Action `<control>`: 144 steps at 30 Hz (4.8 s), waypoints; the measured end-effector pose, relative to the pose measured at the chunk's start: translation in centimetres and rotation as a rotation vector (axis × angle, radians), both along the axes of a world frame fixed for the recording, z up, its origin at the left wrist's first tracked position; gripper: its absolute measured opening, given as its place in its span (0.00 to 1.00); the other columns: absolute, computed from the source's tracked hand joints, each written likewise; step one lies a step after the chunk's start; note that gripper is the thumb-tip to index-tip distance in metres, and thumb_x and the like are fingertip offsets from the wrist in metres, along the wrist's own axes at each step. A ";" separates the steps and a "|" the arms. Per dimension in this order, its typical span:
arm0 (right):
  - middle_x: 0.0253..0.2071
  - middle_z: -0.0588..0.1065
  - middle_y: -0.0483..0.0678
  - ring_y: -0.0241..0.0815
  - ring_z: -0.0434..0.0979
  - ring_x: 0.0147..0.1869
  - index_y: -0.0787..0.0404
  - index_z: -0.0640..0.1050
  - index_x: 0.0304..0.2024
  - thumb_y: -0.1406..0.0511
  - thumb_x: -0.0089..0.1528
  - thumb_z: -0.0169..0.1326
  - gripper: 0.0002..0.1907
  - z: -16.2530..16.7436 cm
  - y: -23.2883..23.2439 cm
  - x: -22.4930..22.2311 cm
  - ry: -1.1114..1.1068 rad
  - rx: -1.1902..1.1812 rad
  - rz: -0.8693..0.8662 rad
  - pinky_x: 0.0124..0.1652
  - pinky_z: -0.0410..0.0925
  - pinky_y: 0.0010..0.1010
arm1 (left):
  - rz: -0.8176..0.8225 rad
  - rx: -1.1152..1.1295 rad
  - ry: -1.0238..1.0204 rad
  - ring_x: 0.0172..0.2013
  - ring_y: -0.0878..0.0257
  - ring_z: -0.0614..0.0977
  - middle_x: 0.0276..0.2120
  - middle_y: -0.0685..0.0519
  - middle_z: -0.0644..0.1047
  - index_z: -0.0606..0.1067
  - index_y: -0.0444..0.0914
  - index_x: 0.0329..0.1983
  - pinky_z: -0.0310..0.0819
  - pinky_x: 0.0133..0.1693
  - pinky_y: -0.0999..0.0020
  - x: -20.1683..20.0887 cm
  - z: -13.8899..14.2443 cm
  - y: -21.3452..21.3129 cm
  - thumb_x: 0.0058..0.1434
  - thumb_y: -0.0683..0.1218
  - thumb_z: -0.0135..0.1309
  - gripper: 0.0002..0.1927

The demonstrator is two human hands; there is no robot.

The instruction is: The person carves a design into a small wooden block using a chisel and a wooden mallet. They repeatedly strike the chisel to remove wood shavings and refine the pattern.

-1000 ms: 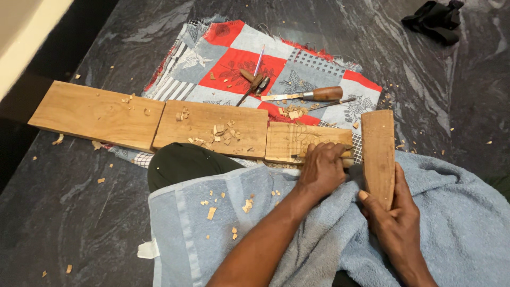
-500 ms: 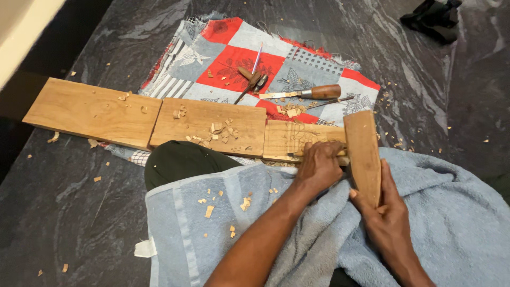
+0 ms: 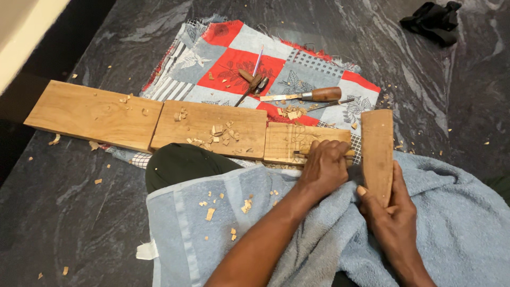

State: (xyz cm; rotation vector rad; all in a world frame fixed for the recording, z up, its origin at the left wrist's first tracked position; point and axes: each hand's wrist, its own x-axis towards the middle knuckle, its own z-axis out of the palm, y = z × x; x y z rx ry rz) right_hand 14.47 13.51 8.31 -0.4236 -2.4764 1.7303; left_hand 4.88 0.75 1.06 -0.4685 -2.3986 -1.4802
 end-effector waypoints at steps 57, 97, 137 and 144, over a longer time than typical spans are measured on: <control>0.45 0.77 0.48 0.32 0.72 0.29 0.58 0.58 0.77 0.69 0.60 0.58 0.43 0.1 0.0 -1.0 -0.018 -0.004 -0.007 0.27 0.69 0.23 | -0.016 -0.085 -0.124 0.43 0.48 0.80 0.35 0.42 0.80 0.78 0.33 0.42 0.65 0.52 0.51 -1.8 -1.0 0.2 0.59 0.36 0.47 0.11; 0.35 0.74 0.44 0.31 0.70 0.25 0.54 0.60 0.77 0.69 0.60 0.58 0.42 -0.4 0.2 -2.0 -0.042 -0.067 -0.014 0.22 0.67 0.23 | 0.006 -0.085 -0.047 0.37 0.45 0.79 0.33 0.41 0.79 0.75 0.32 0.38 0.67 0.46 0.48 -2.3 -0.8 0.1 0.61 0.36 0.45 0.08; 0.30 0.71 0.43 0.30 0.67 0.24 0.57 0.62 0.73 0.69 0.63 0.54 0.35 0.3 -0.3 -2.0 0.062 -0.163 0.013 0.21 0.64 0.23 | -0.045 -0.083 0.065 0.41 0.44 0.78 0.33 0.43 0.78 0.73 0.35 0.36 0.66 0.47 0.49 -2.0 -0.8 -0.5 0.62 0.37 0.46 0.05; 0.34 0.74 0.43 0.30 0.68 0.26 0.56 0.61 0.75 0.70 0.62 0.56 0.38 -0.1 -0.4 -2.1 0.039 -0.052 0.012 0.22 0.64 0.22 | -0.001 -0.066 0.038 0.40 0.45 0.78 0.34 0.42 0.79 0.74 0.34 0.40 0.65 0.46 0.49 -2.2 -0.5 -0.2 0.59 0.37 0.47 0.07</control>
